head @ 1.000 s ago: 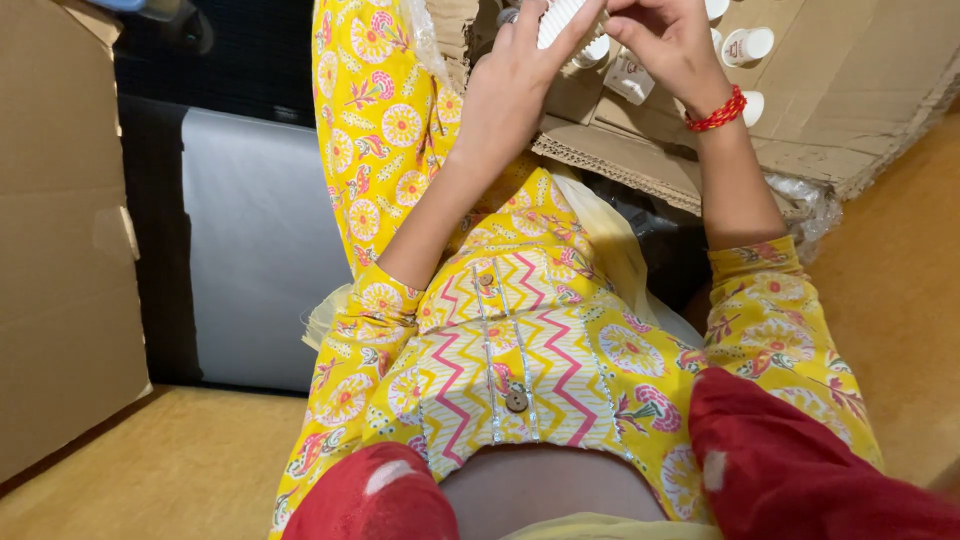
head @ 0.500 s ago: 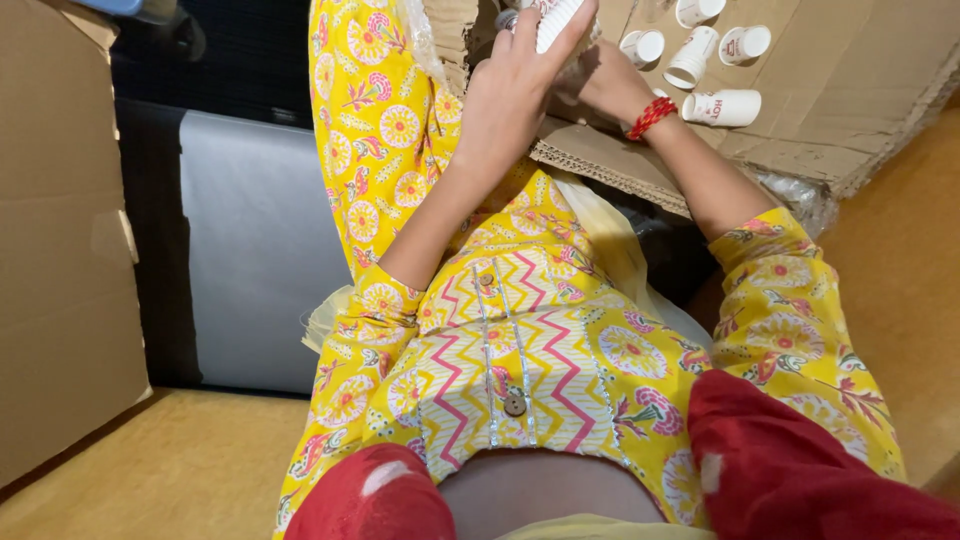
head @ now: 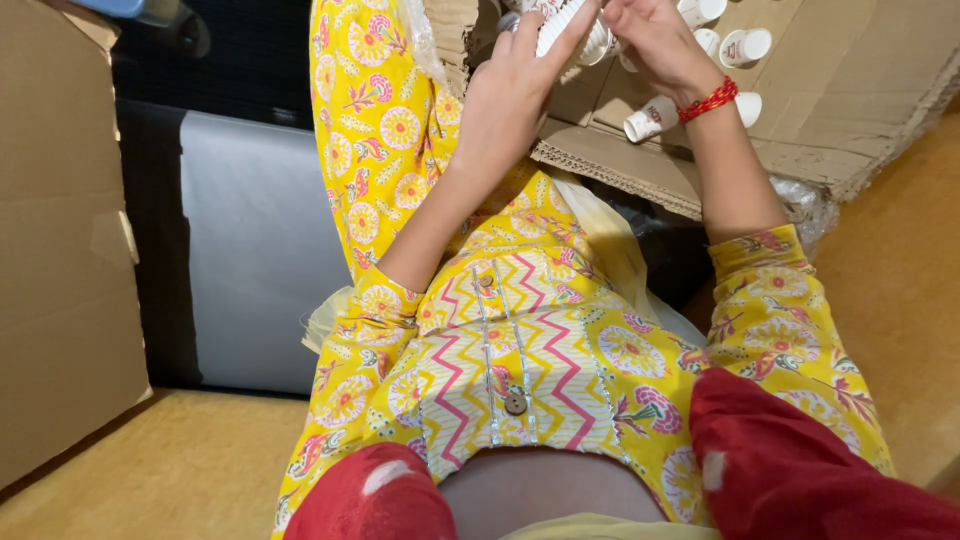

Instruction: The person is sorting and packing paper cups from a large cardboard box into plastic bags and smaller boxes.

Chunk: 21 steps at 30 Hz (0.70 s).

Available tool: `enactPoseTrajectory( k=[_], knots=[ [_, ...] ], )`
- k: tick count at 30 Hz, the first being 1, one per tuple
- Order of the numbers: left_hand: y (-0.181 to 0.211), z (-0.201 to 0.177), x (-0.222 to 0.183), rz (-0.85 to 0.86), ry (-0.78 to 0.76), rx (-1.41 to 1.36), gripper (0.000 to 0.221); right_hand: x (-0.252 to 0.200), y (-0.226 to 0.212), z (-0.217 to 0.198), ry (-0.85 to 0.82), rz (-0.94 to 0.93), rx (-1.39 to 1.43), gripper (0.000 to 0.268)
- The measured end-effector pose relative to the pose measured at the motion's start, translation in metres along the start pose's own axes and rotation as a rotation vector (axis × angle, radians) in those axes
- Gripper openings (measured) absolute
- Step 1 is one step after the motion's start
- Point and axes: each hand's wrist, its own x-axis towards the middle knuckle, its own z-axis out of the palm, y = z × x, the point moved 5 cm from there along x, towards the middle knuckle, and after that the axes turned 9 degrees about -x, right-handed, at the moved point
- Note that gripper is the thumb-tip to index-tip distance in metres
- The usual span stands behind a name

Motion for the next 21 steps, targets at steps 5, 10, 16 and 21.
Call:
enactPoseTrajectory(
  k=[5,10,16,21],
  knots=[
    [0.002,-0.001,0.001,-0.032,-0.01,0.036,0.096,-0.003,-0.035,0.021,-0.048,0.14,-0.007,0.031],
    [0.002,-0.003,0.002,0.0,0.042,0.065,0.097,-0.004,-0.024,0.005,0.17,-0.013,0.179,0.025],
    [0.002,-0.002,0.004,-0.032,-0.007,0.148,0.096,-0.008,0.007,-0.011,0.143,-0.023,-0.309,0.029],
    [0.002,0.005,0.01,-0.012,0.0,0.065,0.092,-0.003,-0.058,0.048,-0.002,-0.02,-0.259,0.045]
  ],
)
